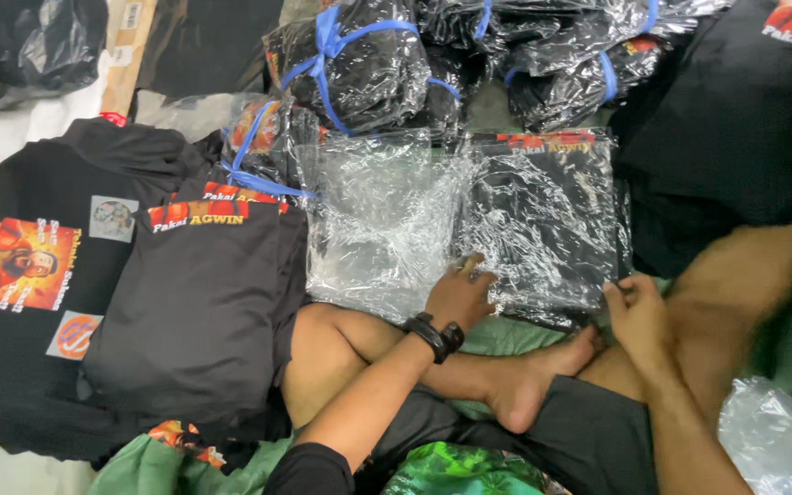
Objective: The person sits on the floor surrounded by stacks of black t-shirts, some wrapped in plastic and others loose. They repeatedly touch, pat, and adjust the wrapped packages and loose shirts, organizing them into piles.
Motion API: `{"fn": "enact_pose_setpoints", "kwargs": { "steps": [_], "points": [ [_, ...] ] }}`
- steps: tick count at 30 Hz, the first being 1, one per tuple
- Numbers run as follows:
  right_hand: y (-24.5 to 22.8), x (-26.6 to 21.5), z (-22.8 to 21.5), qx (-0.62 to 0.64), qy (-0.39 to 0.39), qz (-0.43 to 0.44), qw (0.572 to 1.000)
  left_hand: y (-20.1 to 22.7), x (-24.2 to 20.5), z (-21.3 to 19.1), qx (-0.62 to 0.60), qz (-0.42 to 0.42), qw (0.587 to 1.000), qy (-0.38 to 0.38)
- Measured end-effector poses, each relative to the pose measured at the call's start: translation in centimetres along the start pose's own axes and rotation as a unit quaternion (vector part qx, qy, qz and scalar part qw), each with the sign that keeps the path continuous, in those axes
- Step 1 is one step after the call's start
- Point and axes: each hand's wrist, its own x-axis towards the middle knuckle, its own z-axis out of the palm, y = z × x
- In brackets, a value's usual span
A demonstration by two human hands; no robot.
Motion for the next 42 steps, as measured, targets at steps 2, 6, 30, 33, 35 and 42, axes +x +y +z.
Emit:
{"fn": "enact_pose_setpoints", "kwargs": {
  "steps": [2, 6, 30, 33, 35, 42],
  "points": [
    [0.7, 0.0, -0.1, 0.127, 0.028, -0.015, 0.991, -1.7, 0.1, 2.1, 0.032, 0.066, 0.997, -0.016],
    [-3.5, -2.9, -2.3, 0.228, 0.031, 0.028, 0.973, -1.5, -0.3, -2.3, 0.080, 0.192, 0.959, 0.195],
    [-19.4, -9.5, -1.0, 0.426, 0.063, -0.579, 0.692, -6.8, -12.3, -17.7, 0.099, 0.073, 0.767, 0.630],
    [-19.1, -9.5, 0.8, 0.427, 0.103, -0.559, 0.703, -7.5, -12.7, -17.3, 0.088, 0.117, 0.765, 0.627],
    [-18.0, -9.5, 3.6, 0.426, 0.095, -0.401, 0.806, -8.3, -13.4, -15.9, 0.098, 0.012, 0.841, 0.533],
    [-18.1, -8.4, 8.3, 0.289, -0.012, -0.301, 0.909, -9.5, -14.0, -12.5, 0.046, -0.189, 0.947, 0.255]
  ]
}}
